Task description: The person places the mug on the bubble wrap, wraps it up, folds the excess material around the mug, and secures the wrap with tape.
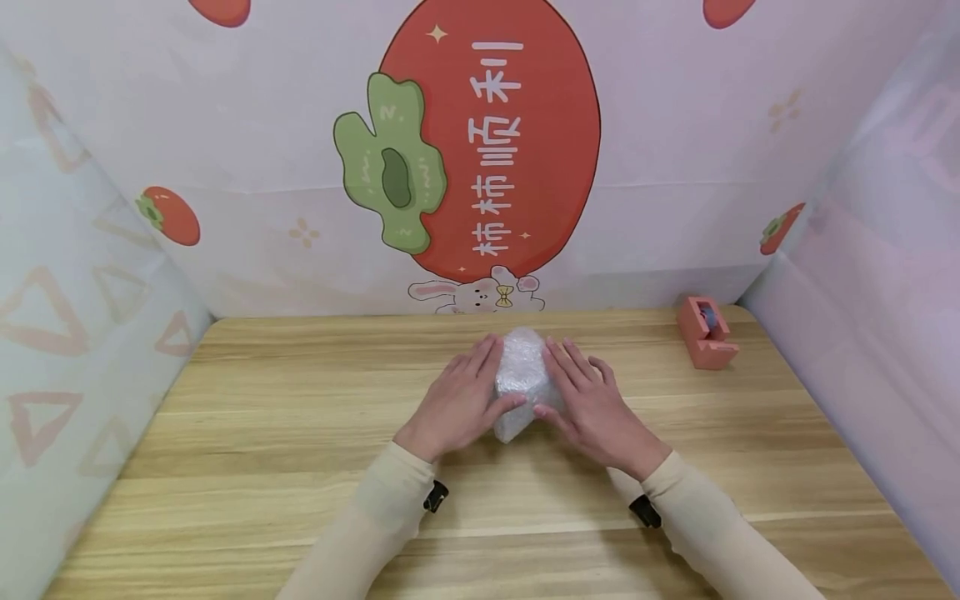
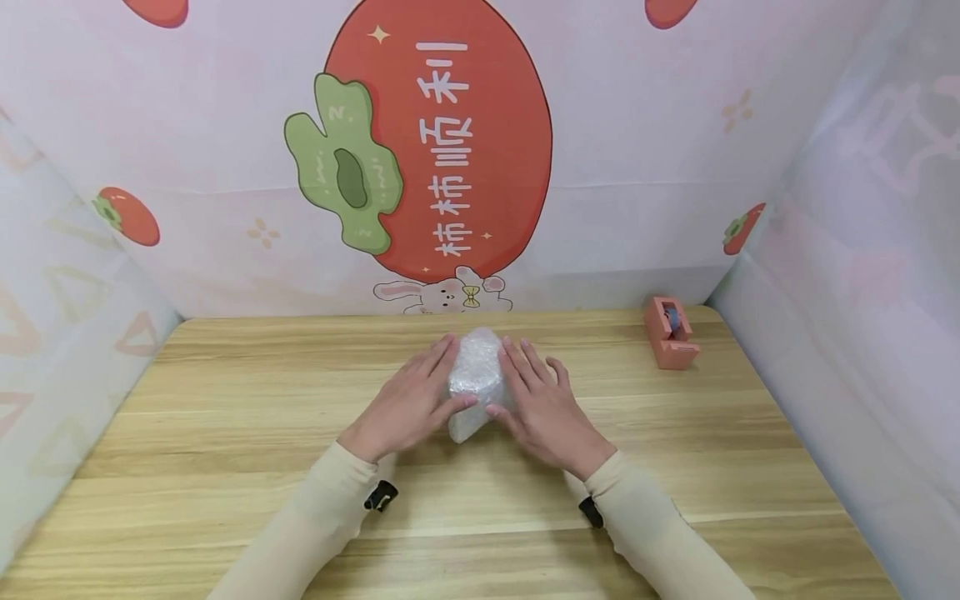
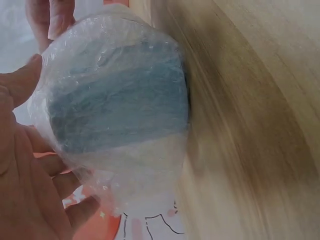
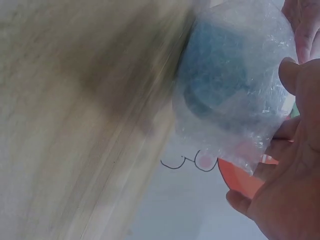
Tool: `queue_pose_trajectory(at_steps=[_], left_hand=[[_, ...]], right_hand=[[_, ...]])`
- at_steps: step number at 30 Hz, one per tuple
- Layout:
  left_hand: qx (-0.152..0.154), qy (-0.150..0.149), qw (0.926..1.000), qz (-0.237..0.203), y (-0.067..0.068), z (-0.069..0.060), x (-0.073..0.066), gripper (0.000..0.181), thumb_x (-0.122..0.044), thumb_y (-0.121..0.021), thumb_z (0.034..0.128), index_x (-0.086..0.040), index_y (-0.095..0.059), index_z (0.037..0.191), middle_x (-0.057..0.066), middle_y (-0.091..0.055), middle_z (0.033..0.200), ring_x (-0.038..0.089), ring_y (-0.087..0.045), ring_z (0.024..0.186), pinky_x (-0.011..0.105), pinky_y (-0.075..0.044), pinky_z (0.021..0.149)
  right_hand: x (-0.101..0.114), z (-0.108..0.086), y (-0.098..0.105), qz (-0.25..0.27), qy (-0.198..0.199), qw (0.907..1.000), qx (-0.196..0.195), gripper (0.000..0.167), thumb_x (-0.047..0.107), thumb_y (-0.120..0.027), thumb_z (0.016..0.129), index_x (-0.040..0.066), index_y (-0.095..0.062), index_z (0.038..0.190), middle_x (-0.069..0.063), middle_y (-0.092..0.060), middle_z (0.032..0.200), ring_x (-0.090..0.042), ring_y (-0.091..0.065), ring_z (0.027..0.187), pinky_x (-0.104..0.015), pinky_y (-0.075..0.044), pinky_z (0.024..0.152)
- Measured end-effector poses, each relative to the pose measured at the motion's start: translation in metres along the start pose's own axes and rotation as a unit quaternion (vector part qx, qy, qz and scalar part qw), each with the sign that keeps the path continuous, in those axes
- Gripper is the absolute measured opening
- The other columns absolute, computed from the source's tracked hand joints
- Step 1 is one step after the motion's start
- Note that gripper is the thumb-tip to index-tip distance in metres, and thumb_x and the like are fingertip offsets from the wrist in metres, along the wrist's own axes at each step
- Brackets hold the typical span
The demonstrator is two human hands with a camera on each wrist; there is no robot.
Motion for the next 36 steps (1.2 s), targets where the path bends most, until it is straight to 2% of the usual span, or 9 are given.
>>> queue_pose_trajectory(at_steps=[3,6,9,14,22,26,30,36], left_hand=[[-0.003,0.005,0.9991,-0.043,-0.001,-0.001,0.004,0.090,-0.058,-0.054,0.0993,0.001,-0.022,0.159,0.017,-0.022,0.166,0.028,-0.022,0.152,0.048,-0.024,0.121],[-0.020,0.005,0.9962,-0.084,-0.002,-0.003,0.008,0.091,-0.059,-0.057,0.0971,-0.001,-0.024,0.160,0.017,-0.026,0.165,0.030,-0.026,0.151,0.047,-0.024,0.120],[-0.035,0.003,0.9938,-0.106,-0.004,-0.005,0.012,0.089,-0.059,-0.059,0.0965,-0.005,-0.027,0.160,0.017,-0.032,0.162,0.031,-0.032,0.148,0.047,-0.027,0.119],[-0.044,0.007,0.9924,-0.115,-0.002,-0.006,0.015,0.088,-0.058,-0.061,0.0953,-0.008,-0.030,0.160,0.015,-0.035,0.160,0.032,-0.035,0.146,0.049,-0.031,0.117],[-0.074,0.008,0.9916,-0.106,0.001,-0.005,0.013,0.092,-0.057,-0.073,0.0874,-0.004,-0.039,0.154,0.018,-0.046,0.152,0.035,-0.044,0.139,0.052,-0.035,0.114],[-0.081,0.023,0.9907,-0.107,0.003,-0.002,0.017,0.089,-0.053,-0.076,0.0867,-0.004,-0.041,0.152,0.016,-0.048,0.150,0.035,-0.046,0.136,0.053,-0.038,0.112],[-0.075,0.031,0.9905,-0.111,0.006,0.004,0.025,0.087,-0.050,-0.075,0.0889,-0.004,-0.040,0.154,0.016,-0.046,0.153,0.035,-0.044,0.138,0.053,-0.037,0.112],[-0.063,0.029,0.9922,-0.103,0.009,0.016,0.036,0.085,-0.045,-0.073,0.0923,-0.003,-0.036,0.156,0.017,-0.041,0.156,0.036,-0.040,0.142,0.053,-0.033,0.115]], right_hand=[[-0.003,0.001,0.002,0.041,0.001,0.9991,-0.008,0.078,0.037,-0.067,0.098,-0.004,-0.032,0.156,-0.021,-0.032,0.161,-0.041,-0.028,0.147,-0.065,-0.030,0.109],[-0.005,0.001,0.007,0.083,-0.002,0.9961,-0.029,0.076,0.029,-0.078,0.091,-0.001,-0.042,0.152,-0.019,-0.038,0.157,-0.040,-0.036,0.142,-0.066,-0.032,0.106],[-0.005,0.002,0.011,0.093,-0.001,0.9939,-0.060,0.069,0.022,-0.083,0.086,0.000,-0.053,0.144,-0.019,-0.045,0.149,-0.041,-0.042,0.135,-0.068,-0.034,0.104],[-0.004,0.002,0.014,0.089,-0.008,0.9929,-0.079,0.061,0.018,-0.083,0.085,0.000,-0.059,0.137,-0.021,-0.049,0.142,-0.043,-0.045,0.131,-0.067,-0.036,0.103],[-0.005,0.006,0.014,0.084,-0.004,0.9939,-0.072,0.064,0.013,-0.086,0.081,-0.001,-0.058,0.137,-0.021,-0.051,0.140,-0.041,-0.049,0.128,-0.062,-0.041,0.102],[-0.005,0.013,0.010,0.077,-0.018,0.9937,-0.079,0.062,0.015,-0.087,0.081,0.000,-0.060,0.135,-0.021,-0.053,0.138,-0.040,-0.053,0.121,-0.058,-0.047,0.096],[-0.005,0.021,0.005,0.073,-0.035,0.9922,-0.095,0.060,0.017,-0.087,0.081,0.000,-0.062,0.132,-0.021,-0.055,0.134,-0.038,-0.057,0.113,-0.055,-0.050,0.092],[-0.007,0.033,-0.002,0.075,-0.070,0.9896,-0.101,0.060,0.020,-0.088,0.081,0.002,-0.062,0.132,-0.019,-0.056,0.133,-0.036,-0.058,0.113,-0.054,-0.049,0.094]])
Point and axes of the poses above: each hand's wrist, its own z-axis towards the middle knuckle, its own y-axis out of the back of the hand, x = y × z, the point moved 2 cm from there along z, towards the middle knuckle
